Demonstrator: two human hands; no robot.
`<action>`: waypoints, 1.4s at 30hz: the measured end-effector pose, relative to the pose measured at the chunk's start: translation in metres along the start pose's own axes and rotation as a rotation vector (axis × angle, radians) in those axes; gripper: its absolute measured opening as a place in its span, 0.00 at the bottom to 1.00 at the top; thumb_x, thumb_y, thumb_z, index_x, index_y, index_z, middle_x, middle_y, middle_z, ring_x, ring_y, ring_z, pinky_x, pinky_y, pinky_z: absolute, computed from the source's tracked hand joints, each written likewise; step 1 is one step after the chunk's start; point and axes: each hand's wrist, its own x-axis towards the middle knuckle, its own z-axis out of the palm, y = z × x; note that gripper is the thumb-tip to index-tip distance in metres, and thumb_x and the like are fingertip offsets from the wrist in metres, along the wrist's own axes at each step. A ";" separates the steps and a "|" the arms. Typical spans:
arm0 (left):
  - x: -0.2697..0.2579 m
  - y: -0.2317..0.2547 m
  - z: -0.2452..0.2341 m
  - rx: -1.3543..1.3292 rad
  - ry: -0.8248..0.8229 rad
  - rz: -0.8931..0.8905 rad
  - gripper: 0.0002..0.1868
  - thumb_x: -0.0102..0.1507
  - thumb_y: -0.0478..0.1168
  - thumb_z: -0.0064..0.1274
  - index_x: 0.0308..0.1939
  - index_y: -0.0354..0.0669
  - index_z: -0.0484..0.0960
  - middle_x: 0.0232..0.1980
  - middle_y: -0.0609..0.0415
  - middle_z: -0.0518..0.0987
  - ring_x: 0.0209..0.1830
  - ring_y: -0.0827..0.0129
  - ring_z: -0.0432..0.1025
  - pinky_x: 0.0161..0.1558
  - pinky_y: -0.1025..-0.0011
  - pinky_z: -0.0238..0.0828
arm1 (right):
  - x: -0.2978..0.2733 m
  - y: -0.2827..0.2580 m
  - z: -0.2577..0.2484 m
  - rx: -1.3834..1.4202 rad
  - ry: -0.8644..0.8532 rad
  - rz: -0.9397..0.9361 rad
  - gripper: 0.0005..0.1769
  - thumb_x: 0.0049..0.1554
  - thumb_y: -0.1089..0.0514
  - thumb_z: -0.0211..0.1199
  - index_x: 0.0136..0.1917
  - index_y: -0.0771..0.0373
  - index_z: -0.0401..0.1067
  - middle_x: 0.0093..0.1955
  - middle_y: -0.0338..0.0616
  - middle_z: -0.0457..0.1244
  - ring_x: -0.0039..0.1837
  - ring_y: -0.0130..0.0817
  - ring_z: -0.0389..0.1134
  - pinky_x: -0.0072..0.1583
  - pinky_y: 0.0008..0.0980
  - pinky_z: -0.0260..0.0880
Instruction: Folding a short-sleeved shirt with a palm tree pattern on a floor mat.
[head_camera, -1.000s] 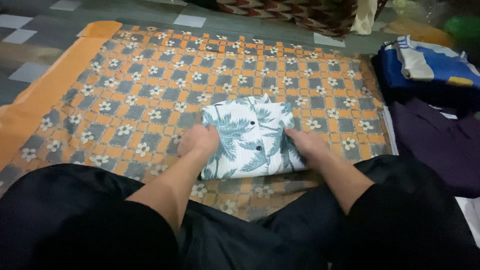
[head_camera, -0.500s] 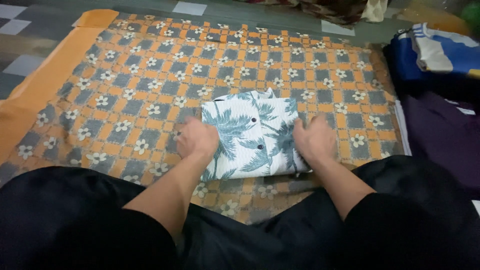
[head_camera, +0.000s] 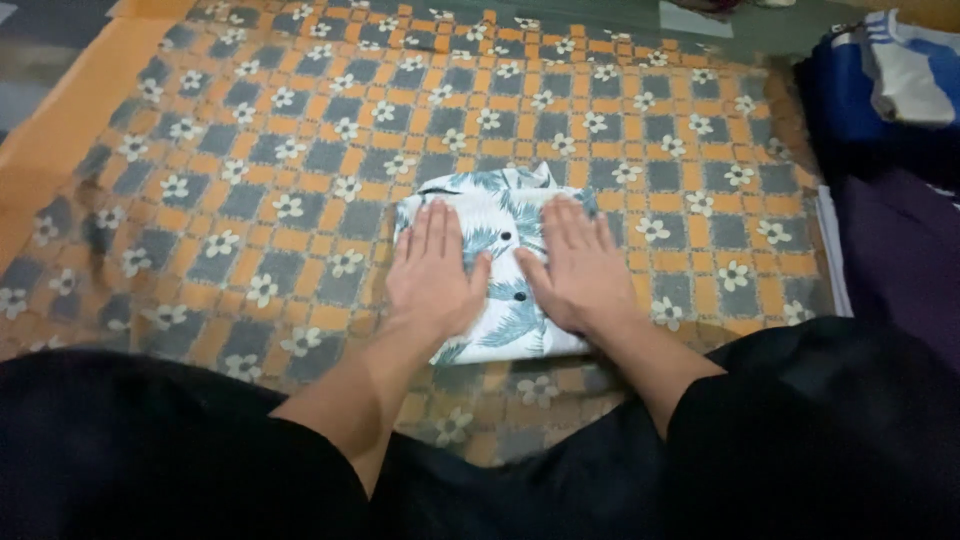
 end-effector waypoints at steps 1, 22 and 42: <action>0.006 -0.005 0.007 0.018 0.012 -0.045 0.42 0.70 0.61 0.18 0.81 0.36 0.45 0.86 0.42 0.43 0.86 0.52 0.35 0.81 0.53 0.26 | 0.007 0.010 0.008 -0.042 0.021 0.065 0.48 0.65 0.27 0.21 0.84 0.62 0.39 0.87 0.53 0.36 0.87 0.47 0.33 0.82 0.50 0.26; 0.026 -0.032 0.022 -0.023 0.159 -0.352 0.49 0.70 0.67 0.23 0.81 0.31 0.40 0.85 0.36 0.38 0.86 0.47 0.33 0.80 0.52 0.26 | 0.008 0.010 0.011 -0.008 0.091 0.188 0.48 0.66 0.27 0.23 0.83 0.63 0.43 0.86 0.54 0.39 0.86 0.49 0.36 0.81 0.54 0.27; 0.034 -0.036 0.015 -0.222 0.337 -0.509 0.38 0.61 0.53 0.48 0.69 0.34 0.61 0.65 0.42 0.67 0.67 0.50 0.63 0.66 0.53 0.59 | 0.003 0.013 0.000 0.097 0.146 0.372 0.45 0.66 0.32 0.31 0.84 0.64 0.40 0.86 0.56 0.39 0.87 0.48 0.34 0.80 0.61 0.26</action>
